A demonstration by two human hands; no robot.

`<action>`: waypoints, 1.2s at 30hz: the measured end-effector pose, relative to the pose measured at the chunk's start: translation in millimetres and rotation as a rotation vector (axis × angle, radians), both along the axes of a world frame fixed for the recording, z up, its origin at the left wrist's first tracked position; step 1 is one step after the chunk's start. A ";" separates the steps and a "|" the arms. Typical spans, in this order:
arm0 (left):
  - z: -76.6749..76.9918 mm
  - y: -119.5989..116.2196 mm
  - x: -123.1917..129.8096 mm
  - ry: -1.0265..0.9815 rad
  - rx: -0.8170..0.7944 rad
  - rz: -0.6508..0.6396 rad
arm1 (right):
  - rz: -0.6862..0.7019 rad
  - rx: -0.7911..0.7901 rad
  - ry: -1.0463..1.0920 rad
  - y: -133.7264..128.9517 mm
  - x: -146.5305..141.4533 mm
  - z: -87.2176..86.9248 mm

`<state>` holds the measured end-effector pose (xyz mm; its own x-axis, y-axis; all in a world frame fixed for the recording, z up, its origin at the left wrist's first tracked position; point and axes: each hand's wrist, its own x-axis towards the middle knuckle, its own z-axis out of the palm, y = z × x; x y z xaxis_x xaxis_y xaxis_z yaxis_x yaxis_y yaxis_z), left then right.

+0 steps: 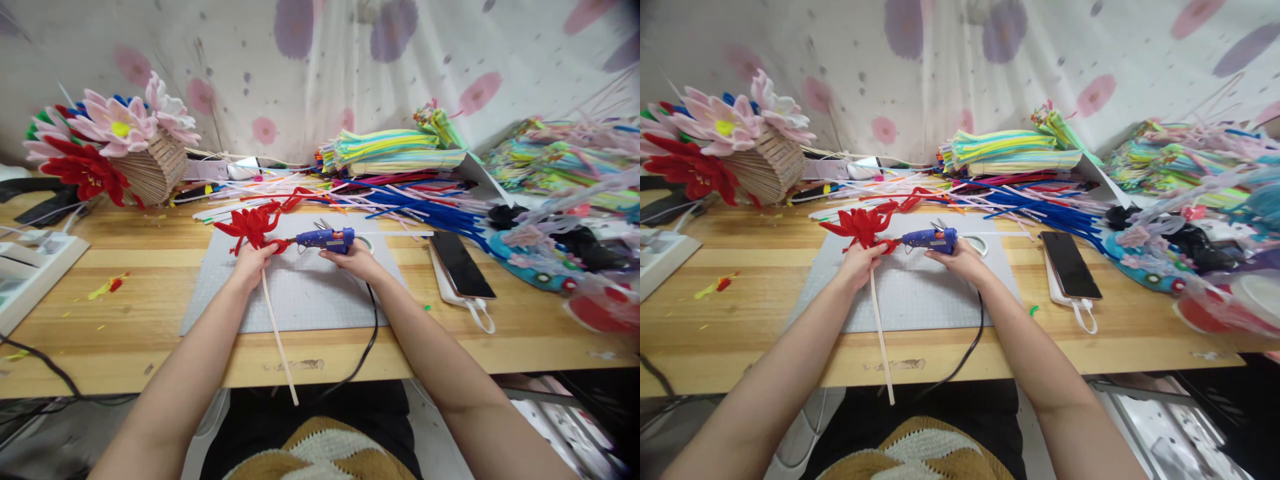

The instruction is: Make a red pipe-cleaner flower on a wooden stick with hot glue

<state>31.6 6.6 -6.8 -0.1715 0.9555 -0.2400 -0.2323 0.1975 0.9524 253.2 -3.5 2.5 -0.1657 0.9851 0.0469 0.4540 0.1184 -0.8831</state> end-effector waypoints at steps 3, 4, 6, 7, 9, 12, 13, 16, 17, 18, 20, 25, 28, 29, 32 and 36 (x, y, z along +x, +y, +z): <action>0.2 0.3 -0.2 -0.002 0.004 0.004 | 0.021 0.008 -0.015 -0.1 0.5 0.1; 0.2 0.4 -0.4 -0.008 0.004 0.003 | 0.024 0.005 -0.015 0.0 1.4 0.0; 0.0 0.7 -1.0 -0.023 0.004 0.001 | 0.031 -0.012 -0.014 0.1 3.9 -0.1; -0.1 0.9 -1.3 -0.031 0.005 -0.001 | 0.034 -0.020 -0.018 0.1 5.3 0.2; -0.3 1.0 -1.8 -0.037 0.009 -0.002 | 0.034 -0.027 -0.032 -0.2 7.3 1.1; 0.0 0.9 -1.9 -0.030 0.009 0.005 | 0.015 -0.014 -0.022 -0.7 7.3 2.2; 0.2 0.8 -1.9 -0.028 0.008 0.008 | 0.005 -0.007 -0.015 -0.6 6.7 1.9; 1.1 0.5 -1.5 -0.037 0.003 0.013 | -0.009 -0.004 -0.034 0.6 4.7 -1.0; 1.4 0.5 -1.4 -0.045 0.003 0.010 | -0.006 -0.007 -0.044 1.2 4.5 -2.2; 1.6 0.5 -1.4 -0.056 0.004 0.004 | -0.001 -0.009 -0.050 1.7 4.7 -3.2; 1.7 0.6 -1.5 -0.076 0.011 -0.007 | 0.009 -0.005 -0.048 2.3 5.7 -3.9; 1.1 0.8 -1.6 -0.089 0.017 -0.010 | 0.022 0.017 -0.012 0.3 6.8 0.8; 1.3 0.7 -1.5 -0.103 0.022 -0.017 | 0.020 -0.009 -0.012 -0.6 4.6 2.2; 1.5 0.6 -1.5 -0.109 0.024 -0.018 | 0.017 -0.014 -0.022 -0.5 4.0 2.0; 2.4 0.4 -1.6 -0.127 0.027 -0.015 | -0.007 -0.003 -0.038 0.2 4.7 1.6; 3.7 0.5 -2.4 -0.165 0.029 -0.014 | -0.105 0.011 0.063 2.6 14.3 5.1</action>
